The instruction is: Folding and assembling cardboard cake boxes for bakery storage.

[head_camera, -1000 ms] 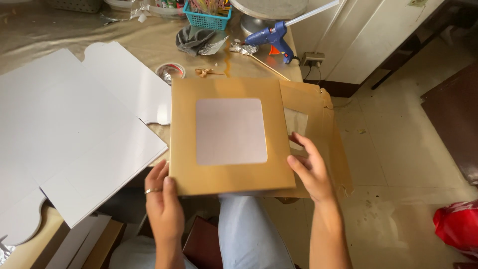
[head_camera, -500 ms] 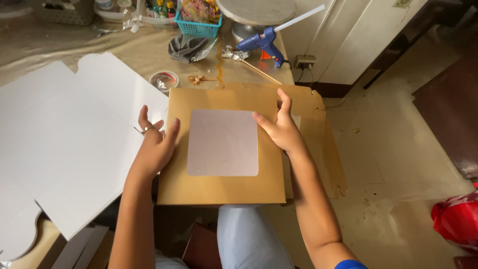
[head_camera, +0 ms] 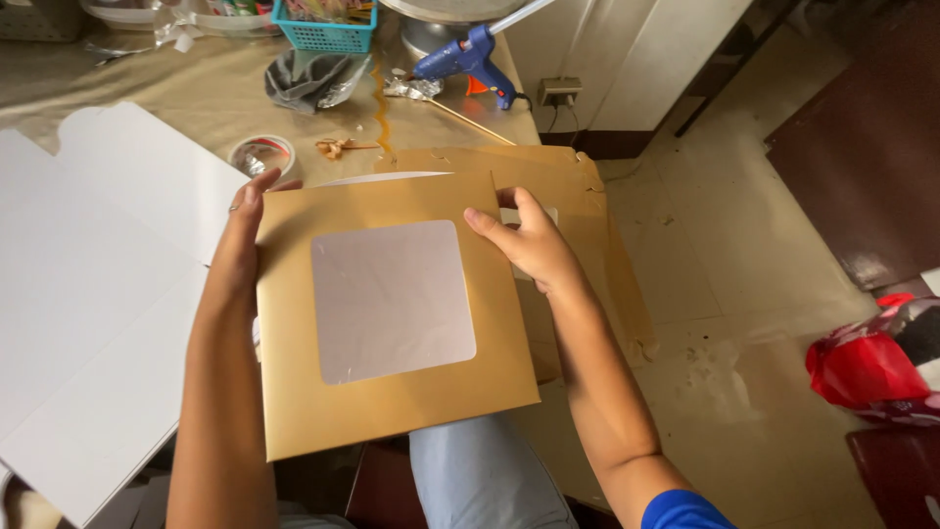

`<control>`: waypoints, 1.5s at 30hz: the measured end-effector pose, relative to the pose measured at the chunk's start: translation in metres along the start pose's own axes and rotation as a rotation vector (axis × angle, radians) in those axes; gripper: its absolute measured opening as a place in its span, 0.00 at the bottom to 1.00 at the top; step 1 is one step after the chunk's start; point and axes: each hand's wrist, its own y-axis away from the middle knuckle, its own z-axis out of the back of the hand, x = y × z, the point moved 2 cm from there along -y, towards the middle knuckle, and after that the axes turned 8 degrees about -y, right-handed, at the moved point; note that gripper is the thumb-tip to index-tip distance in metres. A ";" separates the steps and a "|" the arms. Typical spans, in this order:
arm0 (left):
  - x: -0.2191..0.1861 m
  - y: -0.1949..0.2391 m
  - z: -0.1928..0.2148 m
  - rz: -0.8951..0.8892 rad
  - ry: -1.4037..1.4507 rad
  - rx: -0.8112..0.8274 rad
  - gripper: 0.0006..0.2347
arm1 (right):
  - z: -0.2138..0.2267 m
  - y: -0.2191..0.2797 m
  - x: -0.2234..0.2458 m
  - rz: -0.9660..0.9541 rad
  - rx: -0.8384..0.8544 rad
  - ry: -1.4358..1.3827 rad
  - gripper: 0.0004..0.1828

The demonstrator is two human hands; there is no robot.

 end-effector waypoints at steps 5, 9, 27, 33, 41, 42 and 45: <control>-0.010 0.008 -0.002 0.022 -0.033 0.010 0.26 | 0.004 -0.014 -0.011 -0.026 0.093 -0.102 0.35; 0.000 0.005 0.006 0.076 -0.046 -0.038 0.23 | 0.007 -0.024 -0.011 0.040 0.175 -0.105 0.28; -0.011 0.019 -0.006 -0.059 -0.088 -0.041 0.16 | 0.016 -0.050 -0.029 0.263 0.300 -0.326 0.21; 0.012 0.011 -0.005 -0.019 0.028 -0.125 0.16 | 0.023 -0.066 -0.063 0.238 0.288 -0.330 0.15; 0.002 0.017 -0.014 0.001 0.109 -0.144 0.21 | 0.019 -0.057 -0.055 0.084 0.117 -0.442 0.13; -0.003 0.019 -0.015 0.014 0.059 -0.126 0.22 | 0.021 -0.057 -0.056 0.118 0.134 -0.412 0.13; -0.013 0.023 -0.013 0.063 -0.010 -0.054 0.23 | 0.028 -0.059 -0.063 0.143 0.145 -0.354 0.13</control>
